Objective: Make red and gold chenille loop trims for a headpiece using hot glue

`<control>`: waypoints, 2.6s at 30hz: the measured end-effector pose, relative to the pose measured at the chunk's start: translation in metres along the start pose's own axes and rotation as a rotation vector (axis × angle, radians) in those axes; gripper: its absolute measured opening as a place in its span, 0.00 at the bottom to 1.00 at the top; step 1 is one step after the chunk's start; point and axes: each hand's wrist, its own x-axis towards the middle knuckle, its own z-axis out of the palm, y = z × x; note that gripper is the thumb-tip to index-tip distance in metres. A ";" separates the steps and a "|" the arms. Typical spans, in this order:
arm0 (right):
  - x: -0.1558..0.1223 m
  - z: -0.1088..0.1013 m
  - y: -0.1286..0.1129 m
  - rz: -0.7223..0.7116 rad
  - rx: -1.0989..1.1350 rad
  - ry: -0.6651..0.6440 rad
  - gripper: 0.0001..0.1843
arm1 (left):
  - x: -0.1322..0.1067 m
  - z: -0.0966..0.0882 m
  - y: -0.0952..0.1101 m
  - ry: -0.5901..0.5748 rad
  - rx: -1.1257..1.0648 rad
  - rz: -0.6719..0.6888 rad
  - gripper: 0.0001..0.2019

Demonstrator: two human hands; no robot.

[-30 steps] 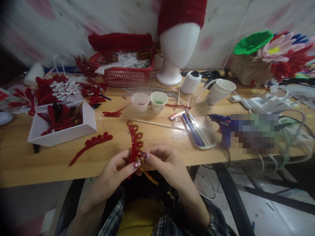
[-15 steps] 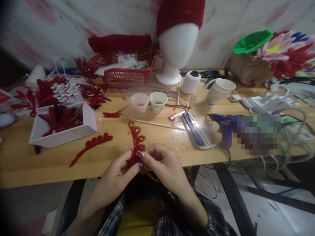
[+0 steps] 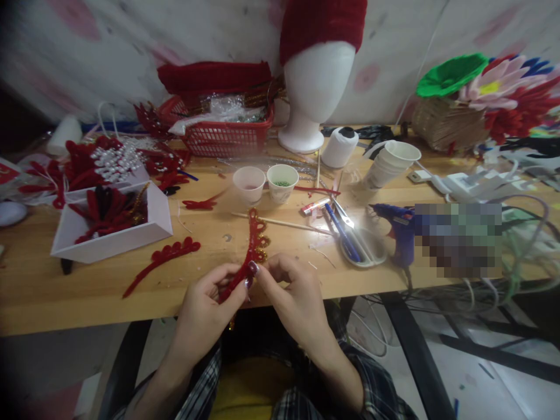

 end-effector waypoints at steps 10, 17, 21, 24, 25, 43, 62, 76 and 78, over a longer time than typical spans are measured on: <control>0.001 0.005 -0.002 -0.005 0.017 0.129 0.17 | -0.004 0.009 -0.010 0.373 0.484 0.484 0.20; 0.005 0.011 0.001 -0.022 0.052 0.239 0.18 | 0.002 0.014 -0.013 0.455 0.610 0.665 0.13; 0.006 0.016 0.005 -0.004 0.120 0.272 0.18 | 0.005 0.019 -0.015 0.605 0.661 0.730 0.07; 0.007 0.018 0.006 0.009 0.168 0.296 0.19 | 0.006 0.020 -0.014 0.672 0.754 0.741 0.05; 0.007 0.019 0.006 0.011 0.180 0.306 0.19 | 0.007 0.020 -0.013 0.668 0.773 0.731 0.04; 0.009 0.021 0.005 0.092 0.311 0.296 0.24 | 0.008 0.021 -0.008 0.589 0.709 0.622 0.05; 0.002 0.029 0.004 0.075 0.447 0.216 0.22 | 0.008 0.016 -0.017 0.720 0.661 0.780 0.05; 0.000 0.037 0.010 0.031 0.523 0.206 0.20 | 0.009 0.018 -0.017 0.803 0.627 0.768 0.06; 0.000 0.037 0.011 0.054 0.537 0.203 0.20 | 0.009 0.017 -0.017 0.801 0.639 0.776 0.05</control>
